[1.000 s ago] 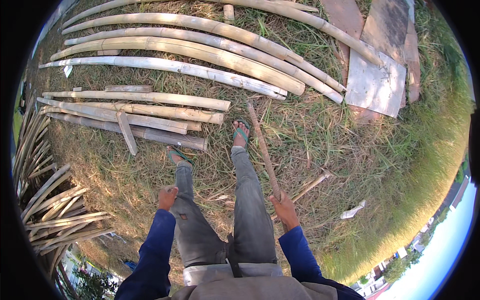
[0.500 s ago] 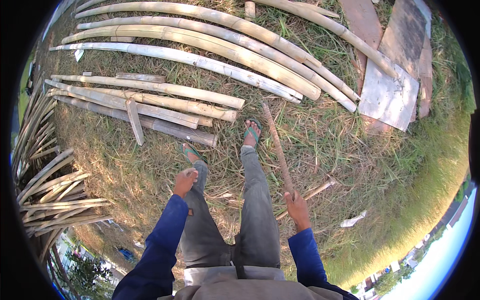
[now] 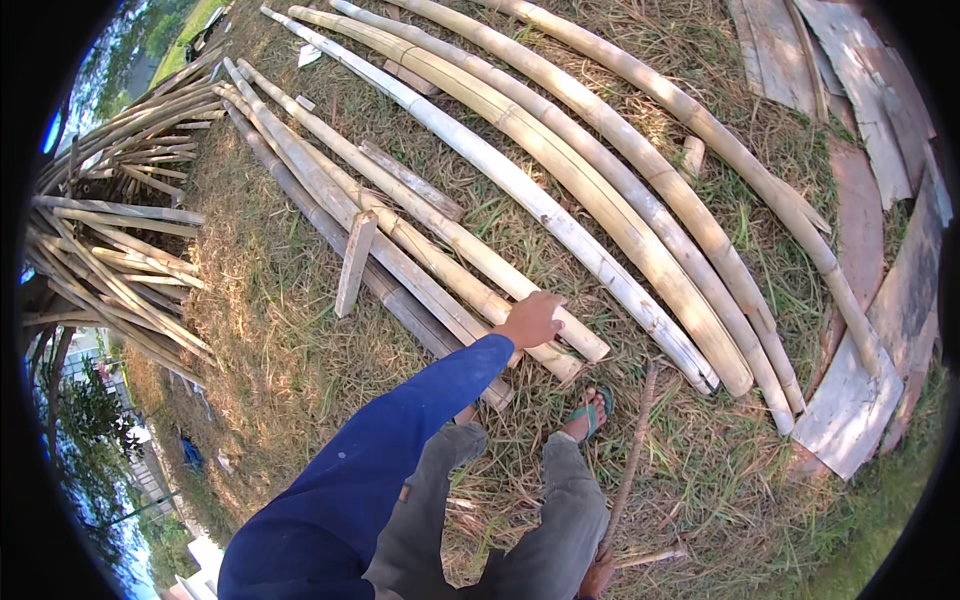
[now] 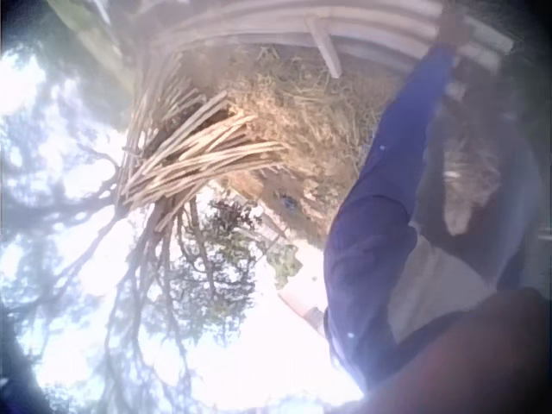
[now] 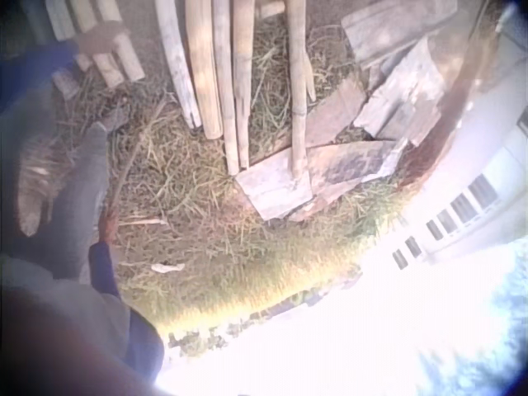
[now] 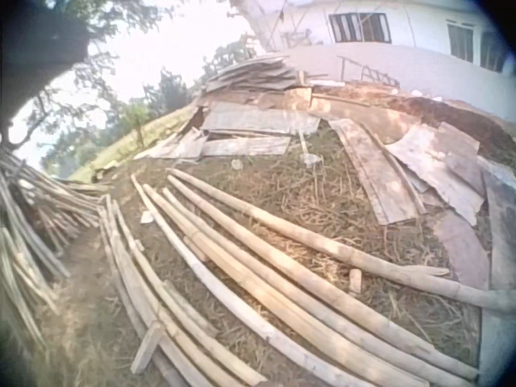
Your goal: The person moves bamboo poles by hand, then uses a metal rod and a wooden block to split the bamboo poles while standing in an outdoor grassy area.
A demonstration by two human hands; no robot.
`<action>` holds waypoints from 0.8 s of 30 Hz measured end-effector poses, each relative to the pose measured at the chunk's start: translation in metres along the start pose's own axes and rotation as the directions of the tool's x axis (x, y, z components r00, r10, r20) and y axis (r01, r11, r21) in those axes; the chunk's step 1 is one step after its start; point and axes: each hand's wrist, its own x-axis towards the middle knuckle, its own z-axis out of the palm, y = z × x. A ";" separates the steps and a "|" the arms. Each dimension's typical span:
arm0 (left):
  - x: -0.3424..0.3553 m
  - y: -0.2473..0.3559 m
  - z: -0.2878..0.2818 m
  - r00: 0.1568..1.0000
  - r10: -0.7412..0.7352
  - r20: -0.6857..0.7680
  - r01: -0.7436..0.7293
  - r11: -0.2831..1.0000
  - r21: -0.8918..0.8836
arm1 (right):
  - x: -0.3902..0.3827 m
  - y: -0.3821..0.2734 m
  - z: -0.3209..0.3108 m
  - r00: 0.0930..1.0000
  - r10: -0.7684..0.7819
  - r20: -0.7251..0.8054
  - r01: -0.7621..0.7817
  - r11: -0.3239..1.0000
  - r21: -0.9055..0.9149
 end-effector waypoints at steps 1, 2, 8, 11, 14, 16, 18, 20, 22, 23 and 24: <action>0.037 -0.002 0.012 0.996 0.075 0.053 -0.077 0.997 0.021 | 0.025 -0.007 0.026 1.000 -0.004 -0.020 0.003 1.000 -0.020; 0.067 0.000 0.018 0.978 0.206 0.033 -0.209 0.969 0.133 | 0.051 -0.021 0.048 0.999 -0.022 -0.045 0.021 0.999 -0.034; 0.187 -0.014 0.060 0.915 0.305 0.264 -0.400 0.771 0.496 | 0.188 -0.108 0.133 0.945 -0.254 -0.207 0.223 0.962 -0.159; 0.218 -0.011 0.049 0.846 0.191 0.498 -0.446 0.766 0.463 | 0.222 -0.123 0.139 0.893 -0.344 -0.290 0.281 0.930 -0.237; 0.227 -0.016 0.048 0.797 0.210 0.567 -0.509 0.739 0.441 | 0.237 -0.122 0.130 0.835 -0.417 -0.359 0.304 0.893 -0.331; 0.214 -0.033 0.051 0.794 0.415 0.444 -0.597 0.666 0.447 | 0.242 -0.114 0.122 0.791 -0.467 -0.397 0.301 0.860 -0.412; 0.186 -0.031 0.054 0.772 0.559 0.304 -0.618 0.547 0.565 | 0.245 -0.071 0.108 0.707 -0.547 -0.448 0.277 0.797 -0.536; 0.156 -0.040 0.051 0.750 0.631 0.199 -0.598 0.517 0.613 | 0.258 -0.018 0.084 0.568 -0.678 -0.467 0.230 0.676 -0.701; 0.138 -0.053 0.055 0.680 0.726 0.101 -0.616 0.491 0.616 | 0.251 -0.091 0.046 0.557 -0.637 -0.533 0.202 0.727 -0.657; 0.135 -0.056 0.057 0.707 0.696 0.130 -0.595 0.484 0.642 | 0.237 -0.157 0.020 0.579 -0.584 -0.569 0.193 0.776 -0.600; 0.138 -0.047 0.062 0.707 0.688 0.162 -0.601 0.464 0.651 | 0.247 -0.189 0.000 0.367 -0.690 -0.624 0.562 0.699 -0.443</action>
